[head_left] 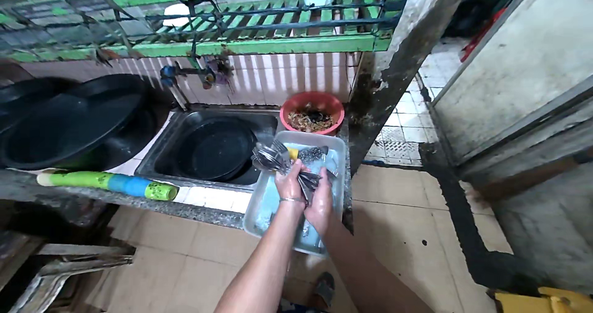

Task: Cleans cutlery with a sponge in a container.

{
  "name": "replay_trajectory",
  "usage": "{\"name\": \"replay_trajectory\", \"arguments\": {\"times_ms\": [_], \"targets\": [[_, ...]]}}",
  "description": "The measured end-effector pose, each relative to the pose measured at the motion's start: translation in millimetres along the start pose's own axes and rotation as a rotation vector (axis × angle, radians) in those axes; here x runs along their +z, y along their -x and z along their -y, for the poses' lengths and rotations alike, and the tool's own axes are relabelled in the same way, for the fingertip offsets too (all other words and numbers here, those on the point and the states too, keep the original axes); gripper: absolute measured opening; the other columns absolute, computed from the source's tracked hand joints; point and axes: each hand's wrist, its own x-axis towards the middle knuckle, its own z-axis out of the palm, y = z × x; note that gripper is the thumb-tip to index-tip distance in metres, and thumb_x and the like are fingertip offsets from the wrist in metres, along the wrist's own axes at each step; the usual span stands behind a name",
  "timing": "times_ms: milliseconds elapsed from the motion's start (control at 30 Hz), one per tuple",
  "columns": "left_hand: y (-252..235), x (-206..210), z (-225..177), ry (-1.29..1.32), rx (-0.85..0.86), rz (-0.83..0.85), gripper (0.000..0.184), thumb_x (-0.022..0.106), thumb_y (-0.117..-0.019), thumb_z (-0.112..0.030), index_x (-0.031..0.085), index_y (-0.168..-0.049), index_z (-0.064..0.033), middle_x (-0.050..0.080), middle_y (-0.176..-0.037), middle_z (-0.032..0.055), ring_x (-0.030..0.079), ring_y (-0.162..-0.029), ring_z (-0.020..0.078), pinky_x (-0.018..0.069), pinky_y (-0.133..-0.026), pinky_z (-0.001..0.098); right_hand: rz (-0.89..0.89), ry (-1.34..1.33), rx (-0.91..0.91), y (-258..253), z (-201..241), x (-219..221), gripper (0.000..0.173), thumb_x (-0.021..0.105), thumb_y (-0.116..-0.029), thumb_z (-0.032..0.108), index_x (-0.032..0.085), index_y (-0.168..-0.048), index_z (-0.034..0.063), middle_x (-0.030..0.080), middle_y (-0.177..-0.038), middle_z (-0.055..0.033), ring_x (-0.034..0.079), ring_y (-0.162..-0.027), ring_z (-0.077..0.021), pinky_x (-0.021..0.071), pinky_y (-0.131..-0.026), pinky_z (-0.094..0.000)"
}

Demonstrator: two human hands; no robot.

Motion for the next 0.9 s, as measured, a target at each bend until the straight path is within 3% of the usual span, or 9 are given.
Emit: {"name": "replay_trajectory", "arguments": {"times_ms": [167,267,333,433,500,600,700,767,900], "targets": [[5.4,-36.0,-26.0,-0.458,0.058,0.096,0.030,0.063,-0.1031,-0.021,0.054,-0.127,-0.0053,0.067,-0.080,0.0070,0.065,-0.063,0.0150,0.0578,-0.059,0.0313,0.046,0.479,-0.196,-24.9,3.4,-19.0,0.050,0.034,-0.1123,0.042,0.053,-0.140,0.0043,0.064,-0.127,-0.0187,0.066,-0.107,-0.0303,0.0552,-0.090,-0.0498],[2.3,-63.3,-44.3,-0.535,-0.076,0.153,0.031,0.062,-0.1033,-0.039,0.057,-0.124,-0.0163,0.055,-0.072,0.0016,0.054,-0.054,0.0124,0.0503,-0.051,0.0270,0.110,0.892,-0.261,-64.2,26.3,-1.1,0.032,0.049,-0.1078,0.016,0.058,-0.136,0.0026,0.068,-0.121,-0.0216,0.071,-0.101,-0.0335,0.0576,-0.090,-0.0544],[0.1,-69.5,-51.2,-0.522,-0.118,0.176,0.032,0.057,-0.1053,-0.044,0.059,-0.118,-0.0149,0.052,-0.067,0.0006,0.052,-0.051,0.0118,0.0500,-0.049,0.0268,0.120,1.165,-0.179,-90.7,38.6,27.6,0.036,0.047,-0.1077,0.023,0.058,-0.134,0.0012,0.066,-0.122,-0.0252,0.069,-0.105,-0.0391,0.0547,-0.092,-0.0597],[3.0,-74.4,-61.2,-0.433,-0.129,0.198,0.027,0.052,-0.1094,-0.026,0.059,-0.117,-0.0020,0.054,-0.065,0.0048,0.056,-0.052,0.0135,0.0537,-0.053,0.0273,0.069,1.386,-0.002,-115.4,35.9,69.3,0.057,0.046,-0.1076,0.045,0.064,-0.125,-0.0063,0.061,-0.134,-0.0291,0.059,-0.127,-0.0431,0.0462,-0.105,-0.0627],[-0.1,-79.7,-68.4,-0.354,-0.150,0.212,0.017,0.055,-0.1071,-0.013,0.058,-0.112,0.0023,0.060,-0.068,0.0090,0.062,-0.056,0.0161,0.0574,-0.057,0.0289,0.002,1.472,0.017,-125.7,20.8,90.8,0.050,0.057,-0.1029,0.040,0.067,-0.121,-0.0065,0.059,-0.137,-0.0276,0.056,-0.131,-0.0420,0.0463,-0.106,-0.0615],[-9.6,-87.3,-84.5,-0.353,-0.178,0.242,0.016,0.061,-0.1009,-0.003,0.063,-0.115,0.0043,0.071,-0.084,0.0171,0.066,-0.064,0.0192,0.0577,-0.062,0.0316,-0.070,1.439,0.104,-128.1,9.8,103.7,0.048,0.059,-0.1019,0.028,0.058,-0.131,-0.0100,0.054,-0.143,-0.0287,0.053,-0.135,-0.0410,0.0467,-0.107,-0.0567],[-25.3,-91.8,-92.3,-0.345,-0.158,0.274,0.020,0.065,-0.0979,-0.001,0.065,-0.117,0.0020,0.074,-0.096,0.0184,0.066,-0.064,0.0172,0.0558,-0.060,0.0296,-0.146,1.133,0.072,-147.5,5.9,82.5,0.050,0.079,-0.0859,0.021,0.063,-0.122,-0.0103,0.061,-0.128,-0.0315,0.059,-0.122,-0.0454,0.0478,-0.101,-0.0638],[-35.9,-94.5,-91.1,-0.348,-0.151,0.253,0.020,0.066,-0.0983,-0.005,0.066,-0.117,0.0000,0.074,-0.092,0.0159,0.064,-0.062,0.0160,0.0544,-0.057,0.0292,-0.147,1.016,0.003,-147.2,-1.8,74.7,0.043,0.081,-0.0813,0.016,0.066,-0.115,-0.0076,0.065,-0.117,-0.0302,0.063,-0.111,-0.0457,0.0502,-0.093,-0.0668],[-56.9,-96.6,-90.1,-0.413,-0.141,0.232,0.021,0.063,-0.1036,-0.018,0.068,-0.112,0.0002,0.074,-0.082,0.0131,0.064,-0.059,0.0166,0.0540,-0.057,0.0300,-0.191,0.566,-0.090,-123.3,-25.0,82.8,0.051,0.078,-0.0876,0.015,0.054,-0.128,-0.0046,0.063,-0.118,-0.0273,0.063,-0.104,-0.0404,0.0537,-0.085,-0.0604]]}}
